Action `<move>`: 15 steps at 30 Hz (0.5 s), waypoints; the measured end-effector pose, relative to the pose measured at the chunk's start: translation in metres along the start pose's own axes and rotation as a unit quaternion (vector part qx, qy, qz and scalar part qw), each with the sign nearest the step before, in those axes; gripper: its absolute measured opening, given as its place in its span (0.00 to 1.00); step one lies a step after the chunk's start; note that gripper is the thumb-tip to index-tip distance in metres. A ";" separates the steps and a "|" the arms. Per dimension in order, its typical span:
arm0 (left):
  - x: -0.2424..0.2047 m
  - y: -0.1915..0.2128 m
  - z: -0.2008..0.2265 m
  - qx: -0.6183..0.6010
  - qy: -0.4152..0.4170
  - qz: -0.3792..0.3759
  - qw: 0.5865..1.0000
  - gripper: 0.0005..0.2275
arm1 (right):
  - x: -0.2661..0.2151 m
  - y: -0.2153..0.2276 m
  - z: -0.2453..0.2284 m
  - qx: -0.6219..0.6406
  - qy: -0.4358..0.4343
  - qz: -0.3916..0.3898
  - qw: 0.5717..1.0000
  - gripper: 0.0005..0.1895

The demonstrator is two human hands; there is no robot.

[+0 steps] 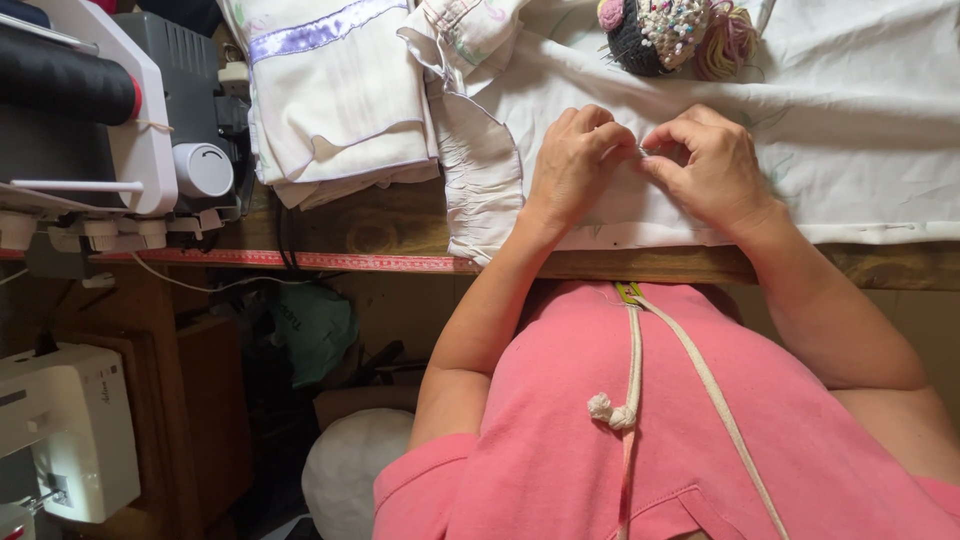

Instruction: The person organizes pins into a pincushion and then pins a folded fabric hem to secure it for sewing.

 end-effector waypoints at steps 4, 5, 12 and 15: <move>0.003 -0.005 0.003 -0.012 -0.005 0.001 1.000 0.04 | -0.002 -0.002 0.006 0.010 -0.012 0.003 1.000 0.10; 0.005 -0.005 0.005 -0.005 -0.012 -0.007 1.000 0.04 | -0.002 -0.005 0.009 0.008 -0.016 0.002 1.000 0.10; 0.007 0.001 0.010 -0.020 -0.050 -0.015 0.998 0.06 | -0.002 0.007 0.000 0.057 -0.023 0.004 0.998 0.13; 0.005 0.013 0.008 -0.083 -0.015 -0.006 0.996 0.06 | -0.002 0.015 -0.002 0.111 -0.029 0.010 0.993 0.15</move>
Point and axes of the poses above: each hand's wrist, its own x-axis towards the middle knuckle, its own y-axis out of the back of the hand, z = x × y, the point moved 7 cm from there along x, towards the middle knuckle, and after that the axes turned 15 degrees about -x, right-handed, at the moved point
